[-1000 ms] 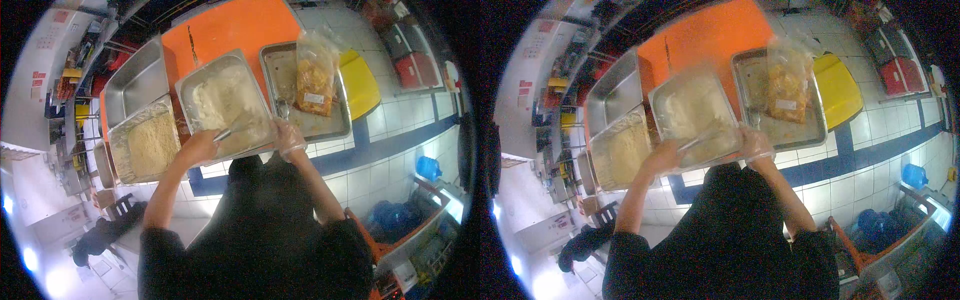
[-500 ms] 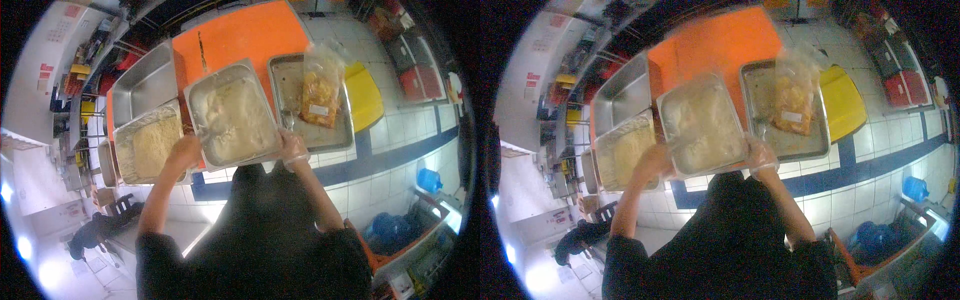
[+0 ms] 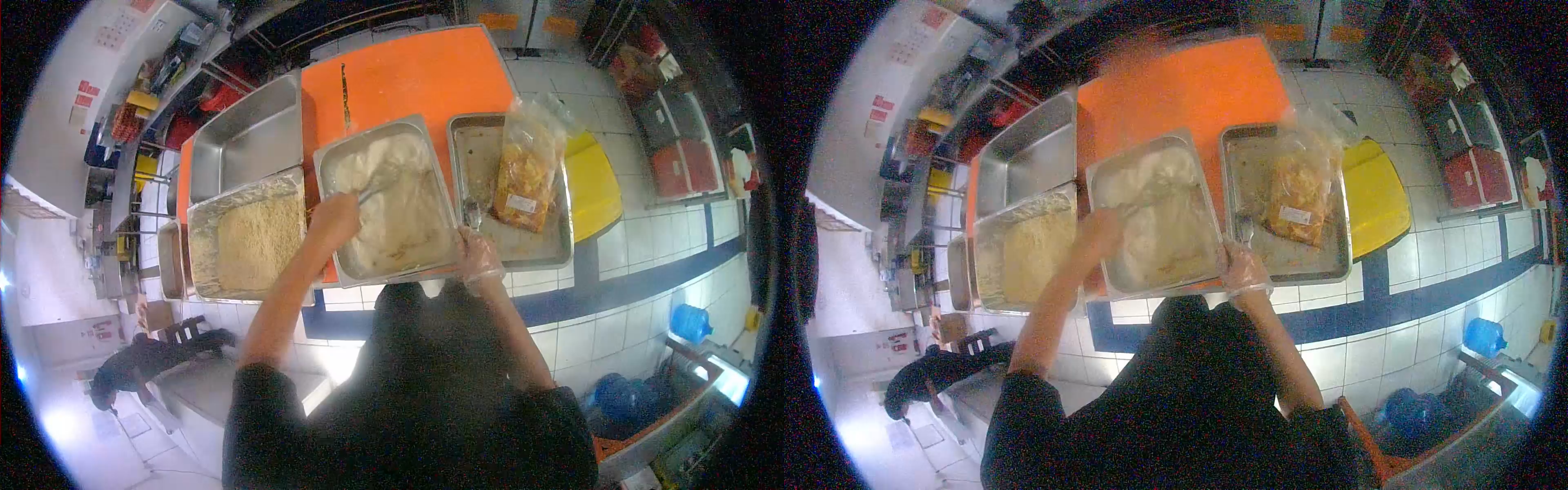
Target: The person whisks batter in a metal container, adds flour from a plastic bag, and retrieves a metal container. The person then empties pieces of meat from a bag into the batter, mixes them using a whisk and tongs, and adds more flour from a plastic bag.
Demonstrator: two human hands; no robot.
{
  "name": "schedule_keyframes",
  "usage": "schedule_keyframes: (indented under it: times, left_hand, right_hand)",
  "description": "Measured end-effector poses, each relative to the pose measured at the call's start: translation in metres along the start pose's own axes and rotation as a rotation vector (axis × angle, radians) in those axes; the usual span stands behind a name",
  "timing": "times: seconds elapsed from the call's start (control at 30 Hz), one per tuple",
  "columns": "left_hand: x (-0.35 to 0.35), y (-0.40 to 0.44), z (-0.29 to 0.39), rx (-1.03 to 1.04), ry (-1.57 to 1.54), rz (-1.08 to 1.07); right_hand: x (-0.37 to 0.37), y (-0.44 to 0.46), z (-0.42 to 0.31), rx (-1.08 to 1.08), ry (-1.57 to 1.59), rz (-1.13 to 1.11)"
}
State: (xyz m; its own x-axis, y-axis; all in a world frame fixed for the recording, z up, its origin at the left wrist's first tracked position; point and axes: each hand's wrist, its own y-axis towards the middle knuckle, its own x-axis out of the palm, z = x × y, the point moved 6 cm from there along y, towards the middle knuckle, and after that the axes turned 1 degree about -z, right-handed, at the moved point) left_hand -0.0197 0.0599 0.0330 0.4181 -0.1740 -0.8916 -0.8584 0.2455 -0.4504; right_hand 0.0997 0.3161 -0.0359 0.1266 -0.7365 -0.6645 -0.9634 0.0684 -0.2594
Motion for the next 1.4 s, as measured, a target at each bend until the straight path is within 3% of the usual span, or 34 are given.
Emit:
schedule_keyframes:
  times: [0.13, 0.2, 0.33, 0.4, 0.47, 0.57, 0.63, 0.7, 0.87, 0.93, 1.07, 1.1, 1.17, 1.23, 1.27, 1.33, 1.4]
  left_hand:
    - [-0.001, -0.014, -0.030, 0.072, -0.052, 0.186]
    - [0.005, -0.031, -0.043, -0.099, 0.004, -0.001]
    - [0.013, -0.061, -0.036, -0.077, -0.173, -0.182]
    - [0.026, -0.069, -0.025, 0.050, -0.400, -0.259]
    - [0.044, -0.065, -0.019, 0.055, -0.436, -0.294]
    - [0.065, -0.054, -0.012, 0.115, -0.556, -0.335]
    - [0.060, -0.058, 0.002, 0.163, -0.663, -0.346]
    - [0.050, -0.068, 0.003, -0.104, -0.878, -0.545]
    - [0.074, -0.086, -0.018, -0.090, -1.164, -0.590]
    - [0.068, -0.095, -0.019, -0.065, -1.260, -0.567]
    - [0.057, -0.116, -0.017, -0.069, -1.166, -0.484]
    - [0.052, -0.113, -0.022, 0.162, -0.913, -0.089]
    - [0.043, -0.122, -0.015, 0.381, -0.630, 0.298]
    - [0.031, -0.127, -0.007, 0.338, -0.573, 0.471]
    - [0.022, -0.131, 0.000, 0.326, -0.553, 0.529]
    - [0.033, -0.129, 0.007, -0.251, -1.340, -0.036]
    - [0.039, -0.119, 0.018, -0.200, -1.332, 0.001]
  right_hand:
    - [-0.003, 0.001, -0.005, 0.009, 0.012, -0.029]
    - [0.009, 0.001, 0.007, 0.016, 0.006, -0.011]
    - [0.003, 0.002, 0.003, -0.010, -0.009, 0.047]
    - [0.006, 0.005, 0.005, -0.011, -0.004, 0.042]
    - [0.004, 0.007, 0.004, -0.021, 0.001, 0.035]
    - [0.005, 0.009, 0.003, 0.003, 0.057, -0.132]
    - [0.006, 0.007, 0.010, 0.004, 0.134, -0.063]
    - [-0.002, 0.000, 0.009, 0.008, 0.091, -0.045]
    - [-0.011, -0.006, 0.036, 0.070, 0.156, 0.027]
    - [-0.023, -0.012, 0.037, -0.037, -0.078, 0.223]
    - [-0.030, -0.015, 0.036, 0.096, -0.257, 0.106]
    - [-0.031, -0.018, 0.022, 0.051, -0.355, 0.003]
    - [-0.023, -0.020, 0.016, 0.010, -0.452, -0.096]
    - [-0.003, -0.022, 0.049, 0.264, -0.290, -0.125]
    - [0.007, -0.020, 0.057, 0.269, -0.289, -0.117]
    - [0.020, -0.013, 0.057, 0.108, -0.376, -0.099]
    - [0.019, -0.012, 0.056, 0.165, -0.334, -0.089]
